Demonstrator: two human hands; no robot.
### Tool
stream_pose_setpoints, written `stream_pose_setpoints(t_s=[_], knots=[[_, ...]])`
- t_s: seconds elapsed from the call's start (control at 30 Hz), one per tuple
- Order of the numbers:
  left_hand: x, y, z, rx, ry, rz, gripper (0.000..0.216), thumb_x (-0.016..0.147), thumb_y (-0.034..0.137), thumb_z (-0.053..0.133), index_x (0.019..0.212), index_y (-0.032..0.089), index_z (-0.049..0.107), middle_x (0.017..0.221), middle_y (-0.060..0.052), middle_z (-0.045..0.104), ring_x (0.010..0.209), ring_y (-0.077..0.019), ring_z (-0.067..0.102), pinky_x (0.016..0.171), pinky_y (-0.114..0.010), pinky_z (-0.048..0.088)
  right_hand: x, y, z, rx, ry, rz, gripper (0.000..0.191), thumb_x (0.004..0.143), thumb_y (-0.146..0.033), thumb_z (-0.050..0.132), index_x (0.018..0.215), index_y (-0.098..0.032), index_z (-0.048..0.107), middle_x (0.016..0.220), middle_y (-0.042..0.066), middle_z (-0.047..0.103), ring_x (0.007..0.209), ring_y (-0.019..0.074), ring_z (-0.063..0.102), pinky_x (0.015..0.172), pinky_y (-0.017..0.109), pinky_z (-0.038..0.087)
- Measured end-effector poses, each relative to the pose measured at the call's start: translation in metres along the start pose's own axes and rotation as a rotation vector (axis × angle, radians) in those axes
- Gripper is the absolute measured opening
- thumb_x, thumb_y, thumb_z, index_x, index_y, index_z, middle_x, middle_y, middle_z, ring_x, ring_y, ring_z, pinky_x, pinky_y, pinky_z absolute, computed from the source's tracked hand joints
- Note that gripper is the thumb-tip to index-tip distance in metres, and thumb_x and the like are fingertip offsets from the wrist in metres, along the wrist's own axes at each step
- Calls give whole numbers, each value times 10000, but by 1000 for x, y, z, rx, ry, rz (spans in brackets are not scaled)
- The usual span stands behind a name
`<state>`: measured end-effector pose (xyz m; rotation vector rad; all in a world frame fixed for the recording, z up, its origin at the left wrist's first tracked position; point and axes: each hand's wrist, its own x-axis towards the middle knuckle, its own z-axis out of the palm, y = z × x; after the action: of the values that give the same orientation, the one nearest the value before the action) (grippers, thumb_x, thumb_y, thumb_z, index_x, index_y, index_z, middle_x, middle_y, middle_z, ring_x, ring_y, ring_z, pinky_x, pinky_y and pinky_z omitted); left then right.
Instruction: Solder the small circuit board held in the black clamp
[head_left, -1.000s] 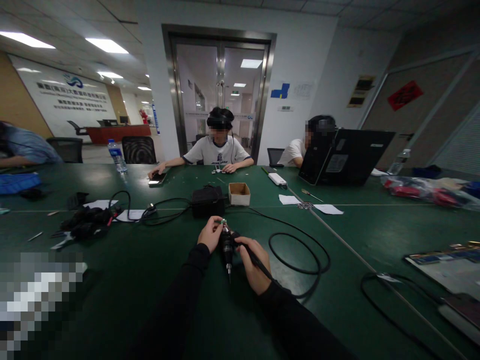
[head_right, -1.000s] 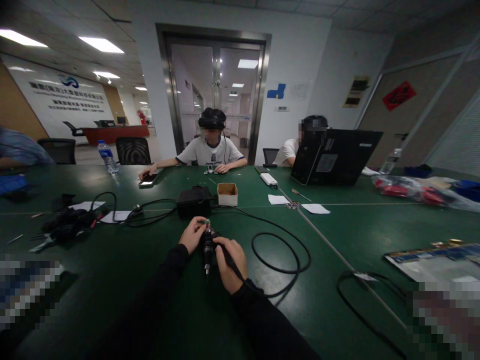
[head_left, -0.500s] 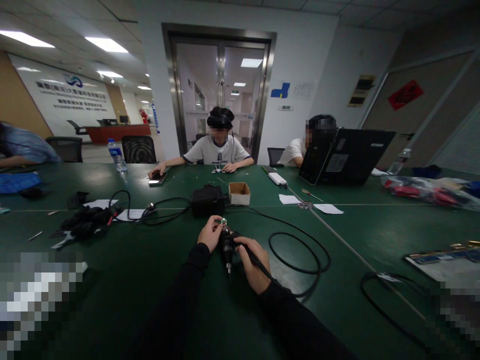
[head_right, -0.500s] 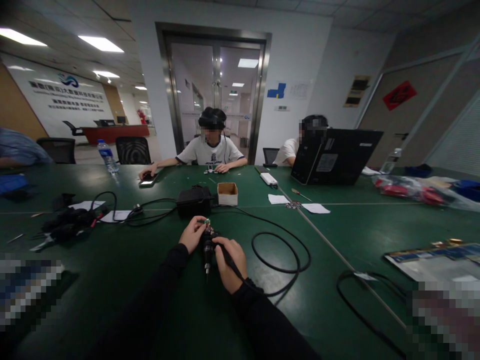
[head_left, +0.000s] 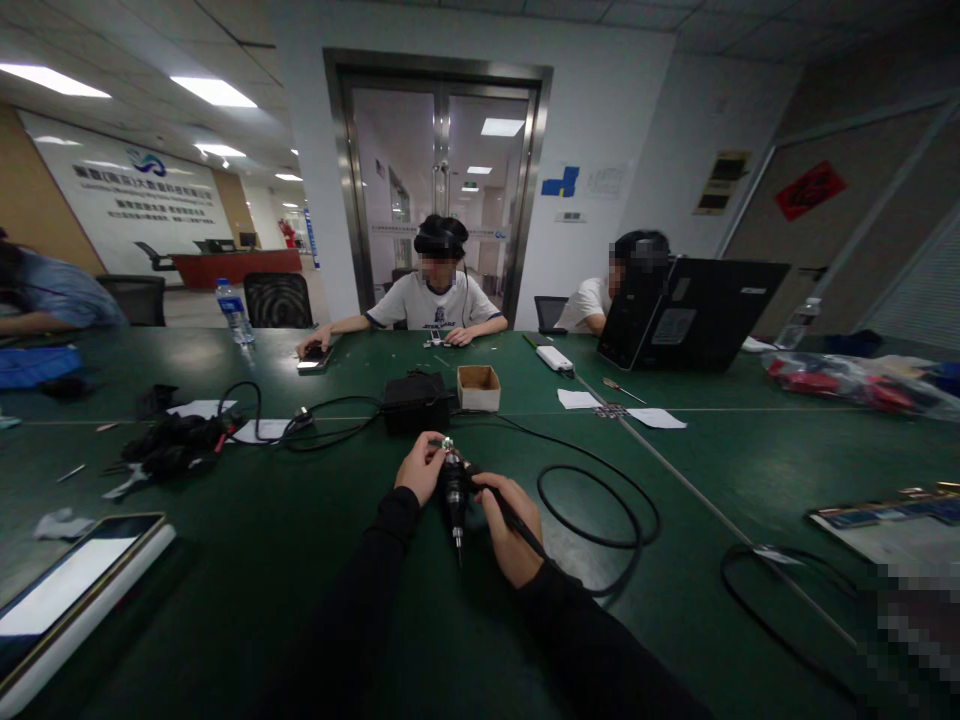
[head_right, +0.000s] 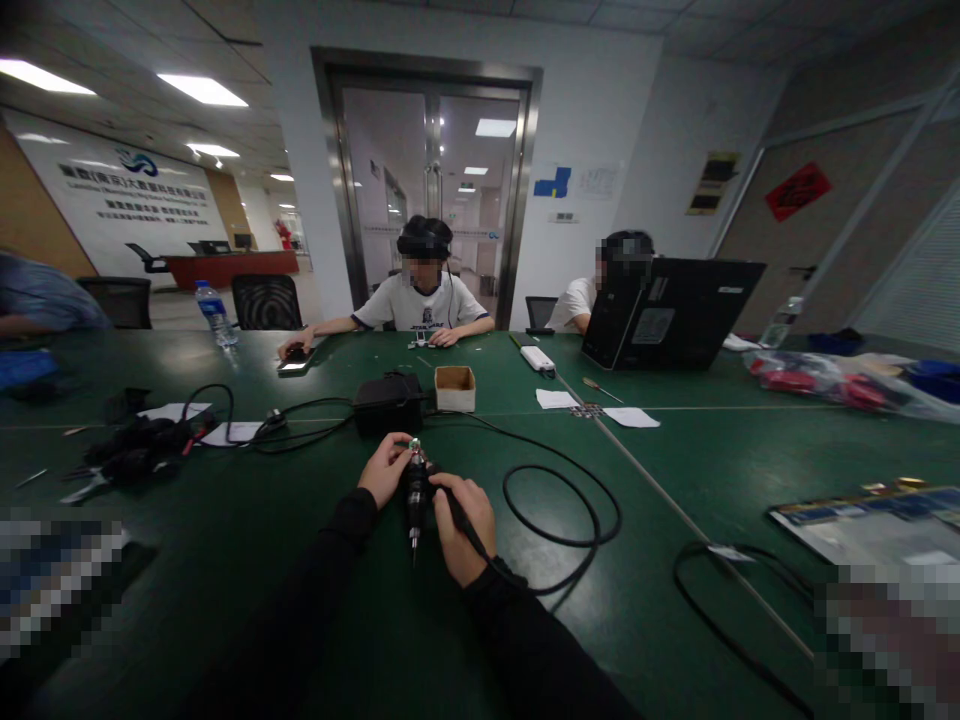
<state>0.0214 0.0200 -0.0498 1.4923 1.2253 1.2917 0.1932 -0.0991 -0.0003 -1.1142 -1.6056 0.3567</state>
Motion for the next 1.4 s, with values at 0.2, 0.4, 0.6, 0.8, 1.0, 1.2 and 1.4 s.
stream_pose_setpoints(t_s=[0.2,0.4,0.6,0.8,1.0,1.2,1.4], knots=[[-2,6,0,0,0,-5,188,864,313,594,1040,253,567,909,-17,735,848,-188,701,860,-309,519,0,0,-1,8,-8,-8,223,932,-260,493,1000,-231,704,885,38,723,854,203,662,797,321,491],[-1,2,-1,-13,-10,29,199,867,314,593,1055,255,562,906,-16,732,851,-186,703,878,-319,521,0,-1,-1,2,-27,-9,221,932,-255,493,994,-227,703,884,39,723,842,203,662,781,319,489],[1,-1,-1,-4,-8,22,202,864,316,600,1054,256,565,913,-22,732,846,-187,702,873,-317,519,0,-1,-2,-7,-31,-4,220,924,-241,497,994,-223,705,867,34,721,831,199,660,780,314,478],[-2,3,0,4,11,11,205,865,315,586,1056,242,563,905,-17,733,844,-181,700,856,-303,515,-1,0,-1,7,12,-2,225,918,-244,493,973,-222,710,844,28,715,818,196,655,781,312,467],[-2,5,1,41,18,2,197,864,302,573,1051,241,562,890,-9,731,849,-178,697,858,-296,506,0,1,-1,15,2,8,226,919,-260,496,977,-217,711,842,34,710,814,200,650,780,318,464],[-3,10,0,66,7,8,189,874,260,533,1060,232,554,912,-19,738,870,-179,696,878,-303,499,-1,2,-1,16,-8,11,229,922,-257,489,979,-217,707,864,40,713,832,205,654,781,318,473],[-1,9,0,200,14,-37,170,884,275,518,1039,229,572,883,-13,735,865,-182,679,872,-302,482,-1,4,0,54,44,44,224,916,-269,502,997,-223,705,892,41,717,864,207,660,809,318,486]])
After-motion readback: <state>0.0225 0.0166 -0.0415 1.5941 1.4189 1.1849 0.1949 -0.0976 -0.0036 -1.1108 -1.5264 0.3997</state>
